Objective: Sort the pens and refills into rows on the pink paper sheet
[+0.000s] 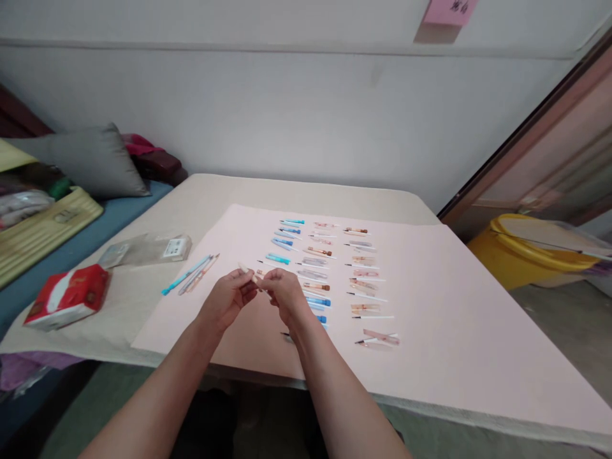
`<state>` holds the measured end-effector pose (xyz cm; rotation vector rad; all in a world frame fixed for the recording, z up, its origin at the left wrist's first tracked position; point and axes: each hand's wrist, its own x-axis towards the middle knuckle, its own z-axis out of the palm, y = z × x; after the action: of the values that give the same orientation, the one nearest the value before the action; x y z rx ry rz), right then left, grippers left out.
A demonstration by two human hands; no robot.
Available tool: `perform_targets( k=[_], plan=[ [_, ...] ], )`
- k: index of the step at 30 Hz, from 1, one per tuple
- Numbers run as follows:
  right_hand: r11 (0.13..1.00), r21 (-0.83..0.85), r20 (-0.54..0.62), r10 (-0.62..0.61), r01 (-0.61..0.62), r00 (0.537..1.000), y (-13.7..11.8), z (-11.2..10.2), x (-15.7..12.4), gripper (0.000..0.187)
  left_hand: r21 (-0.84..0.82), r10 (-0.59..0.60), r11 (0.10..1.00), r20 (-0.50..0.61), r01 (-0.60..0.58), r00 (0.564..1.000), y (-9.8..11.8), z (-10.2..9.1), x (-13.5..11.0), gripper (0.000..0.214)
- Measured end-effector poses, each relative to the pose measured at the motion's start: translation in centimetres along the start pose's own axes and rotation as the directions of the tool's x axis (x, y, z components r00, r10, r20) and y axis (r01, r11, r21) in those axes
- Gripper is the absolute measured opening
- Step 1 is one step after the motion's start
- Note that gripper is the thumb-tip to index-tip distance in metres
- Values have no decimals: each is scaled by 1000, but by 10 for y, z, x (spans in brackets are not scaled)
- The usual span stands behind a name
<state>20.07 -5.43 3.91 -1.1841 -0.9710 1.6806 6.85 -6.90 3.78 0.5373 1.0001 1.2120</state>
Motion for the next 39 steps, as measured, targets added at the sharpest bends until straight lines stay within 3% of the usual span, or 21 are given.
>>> perform_targets(
  k=[10, 14, 22, 29, 39],
  plan=[
    [995, -63, 190, -66, 80, 979, -6, -5, -6, 28, -203, -52, 979, -141, 23, 989, 4, -8, 6, 5],
    [991, -77, 225, -88, 108, 970, -5, -5, -5, 31, -222, -39, 975, -124, 11, 992, 6, -9, 7, 5],
    [958, -201, 112, -183, 203, 977, 0, -4, 3, 23, -187, -35, 982, -47, 26, 998, 1, -7, 3, 7],
    [943, -232, 144, -211, 240, 967, 2, -9, 5, 18, -164, -46, 985, -11, 44, 999, 1, -6, 4, 7],
    [927, -315, 136, -166, 201, 977, 1, -7, 7, 23, -268, -64, 962, -69, 44, 996, -1, -9, 8, 5]
  ],
)
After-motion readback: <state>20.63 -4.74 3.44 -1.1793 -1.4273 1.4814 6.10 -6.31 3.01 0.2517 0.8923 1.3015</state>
